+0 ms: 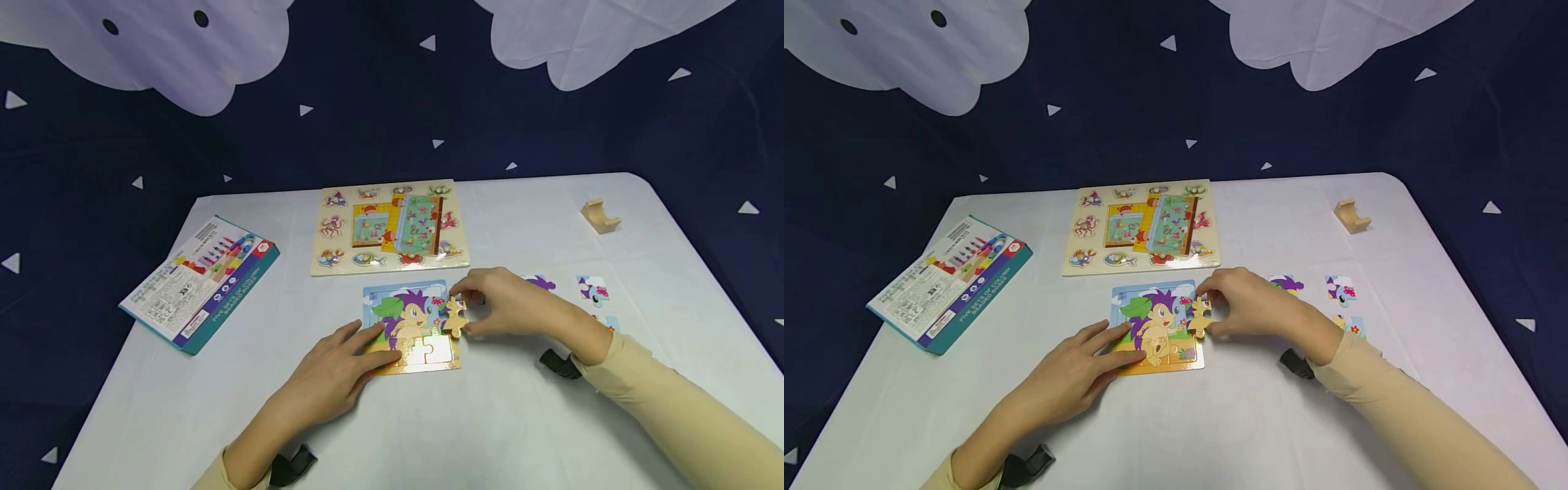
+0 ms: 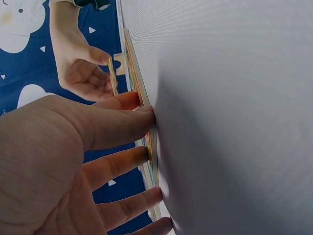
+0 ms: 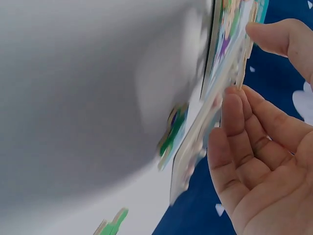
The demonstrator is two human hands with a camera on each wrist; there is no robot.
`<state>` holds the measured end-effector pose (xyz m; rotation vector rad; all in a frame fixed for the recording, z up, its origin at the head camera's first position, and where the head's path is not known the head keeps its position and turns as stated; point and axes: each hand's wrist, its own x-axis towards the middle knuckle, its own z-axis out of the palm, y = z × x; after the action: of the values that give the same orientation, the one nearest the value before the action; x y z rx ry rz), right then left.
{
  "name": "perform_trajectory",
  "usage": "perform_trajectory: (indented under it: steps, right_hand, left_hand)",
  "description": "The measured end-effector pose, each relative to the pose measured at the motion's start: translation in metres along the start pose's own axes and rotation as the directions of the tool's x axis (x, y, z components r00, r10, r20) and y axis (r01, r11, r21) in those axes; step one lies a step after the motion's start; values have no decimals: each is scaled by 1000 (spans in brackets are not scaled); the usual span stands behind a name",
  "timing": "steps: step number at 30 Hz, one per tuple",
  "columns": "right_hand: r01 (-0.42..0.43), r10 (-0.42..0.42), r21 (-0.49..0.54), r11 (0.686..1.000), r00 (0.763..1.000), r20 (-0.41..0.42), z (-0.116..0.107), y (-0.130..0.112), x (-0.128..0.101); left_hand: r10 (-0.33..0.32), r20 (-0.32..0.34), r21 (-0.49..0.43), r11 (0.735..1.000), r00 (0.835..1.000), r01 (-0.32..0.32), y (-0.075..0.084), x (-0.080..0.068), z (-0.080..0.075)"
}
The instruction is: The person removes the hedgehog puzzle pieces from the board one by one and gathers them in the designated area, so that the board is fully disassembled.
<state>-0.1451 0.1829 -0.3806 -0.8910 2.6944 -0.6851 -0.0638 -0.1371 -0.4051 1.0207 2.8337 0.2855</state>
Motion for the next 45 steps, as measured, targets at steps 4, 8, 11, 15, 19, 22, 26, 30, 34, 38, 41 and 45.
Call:
perform_trajectory:
  steps: [4,8,11,15,19,22,26,30,34,38,41,45]
  right_hand:
    - [-14,14,13,1000,1000,-15,-7,10,-13]
    - [-28,29,14,999,999,-21,-13,20,-26]
    - [-49,49,2,999,998,-25,-18,26,-36]
    - [-84,83,-14,996,996,-40,-25,34,-50]
    - [-115,114,-13,993,992,-49,-29,40,-63]
    - [-128,127,-15,992,990,-59,-31,46,-72]
    - [-133,131,-26,991,989,-73,-31,54,-82]
    - [-136,132,-45,990,987,-88,-33,62,-91]
    - [-152,147,-45,987,985,-92,-35,68,-99]
    - [-191,187,-40,981,979,-79,-36,71,-106]
    - [-203,199,-58,977,977,-79,-35,74,-108]
    - [-196,188,-80,977,978,-90,-33,77,-109]
  left_hand:
    - [4,-7,-2,1000,1000,-4,0,0,0]
    - [8,-12,-3,1000,1000,-8,0,0,0]
    - [9,-12,-5,1000,1000,-9,1,0,0]
    - [5,-7,-6,1000,1000,-5,0,0,-1]
    - [1,-1,-9,1000,1000,-1,0,0,-1]
    - [1,2,-11,1000,1000,-1,0,0,-1]
    - [-1,9,-6,1000,1000,1,1,0,-2]
    - [-5,13,-5,1000,1000,5,1,0,-3]
    - [-14,10,-7,1000,1000,14,1,0,-4]
    - [-11,13,-6,1000,1000,11,1,0,-3]
    - [-7,16,-3,1000,1000,7,1,1,-3]
    - [-10,19,3,1000,1000,10,1,1,-3]
